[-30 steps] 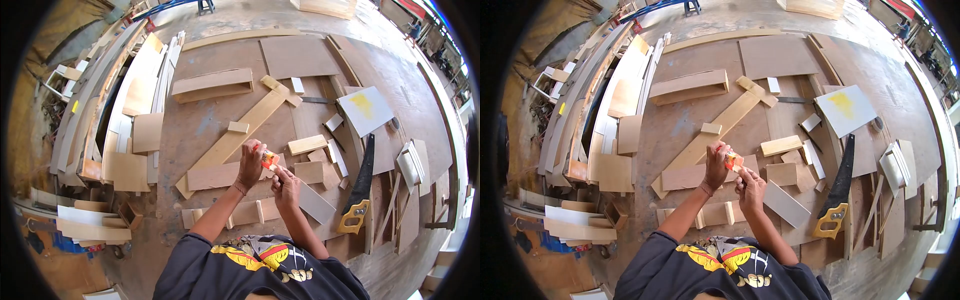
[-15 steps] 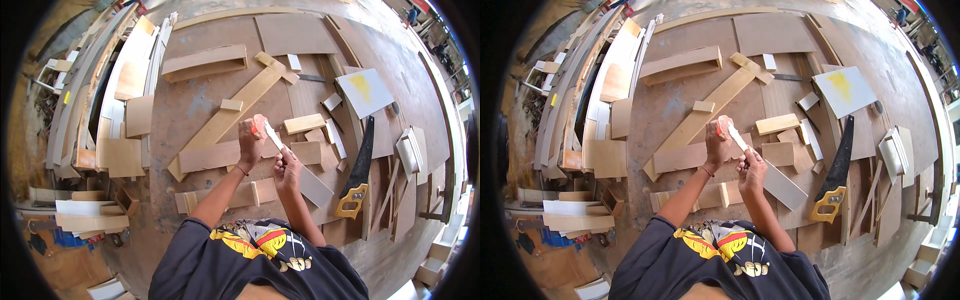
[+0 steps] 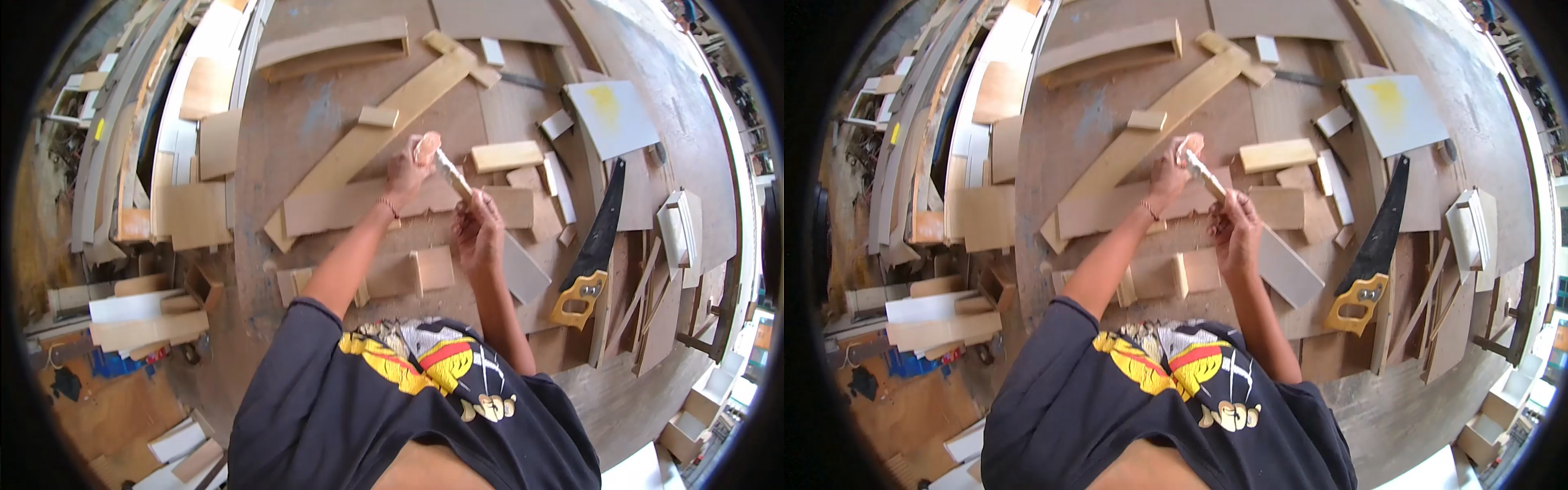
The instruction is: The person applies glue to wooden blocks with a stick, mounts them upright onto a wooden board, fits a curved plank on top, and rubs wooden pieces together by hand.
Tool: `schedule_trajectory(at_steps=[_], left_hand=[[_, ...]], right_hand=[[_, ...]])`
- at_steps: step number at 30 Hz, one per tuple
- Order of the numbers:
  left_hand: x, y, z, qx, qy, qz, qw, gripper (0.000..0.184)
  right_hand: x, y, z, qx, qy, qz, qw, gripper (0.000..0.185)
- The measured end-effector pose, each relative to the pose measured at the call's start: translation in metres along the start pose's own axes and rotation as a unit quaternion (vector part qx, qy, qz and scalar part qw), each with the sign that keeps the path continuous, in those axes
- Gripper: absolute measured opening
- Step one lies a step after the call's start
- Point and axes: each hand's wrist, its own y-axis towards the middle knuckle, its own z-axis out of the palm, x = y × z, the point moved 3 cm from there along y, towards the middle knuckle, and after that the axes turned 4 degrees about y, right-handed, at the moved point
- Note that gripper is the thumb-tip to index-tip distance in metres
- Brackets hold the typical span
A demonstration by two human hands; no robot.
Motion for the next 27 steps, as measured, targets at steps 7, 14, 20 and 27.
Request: schedule_trajectory(at_steps=[7, 14, 20, 27], left_hand=[[0.006, -0.022, -0.026, -0.033, 0.056, 0.059, 0.996, 0.087], [-0.029, -0.123, -0.097, -0.116, -0.036, 0.091, 0.988, 0.054], [-0.014, -0.219, -0.075, -0.052, -0.122, 0.132, 0.982, 0.078], [0.004, -0.237, -0.038, -0.065, -0.083, 0.144, 0.984, 0.106]], right_hand=[[0.008, -0.03, -0.024, 0.099, -0.064, 0.003, 0.993, 0.016], [0.007, -0.06, -0.057, 0.11, -0.314, -0.029, 0.943, 0.022], [0.007, -0.074, -0.057, 0.152, -0.442, -0.115, 0.877, 0.017], [0.009, -0.078, -0.048, 0.15, -0.556, -0.212, 0.79, 0.016]])
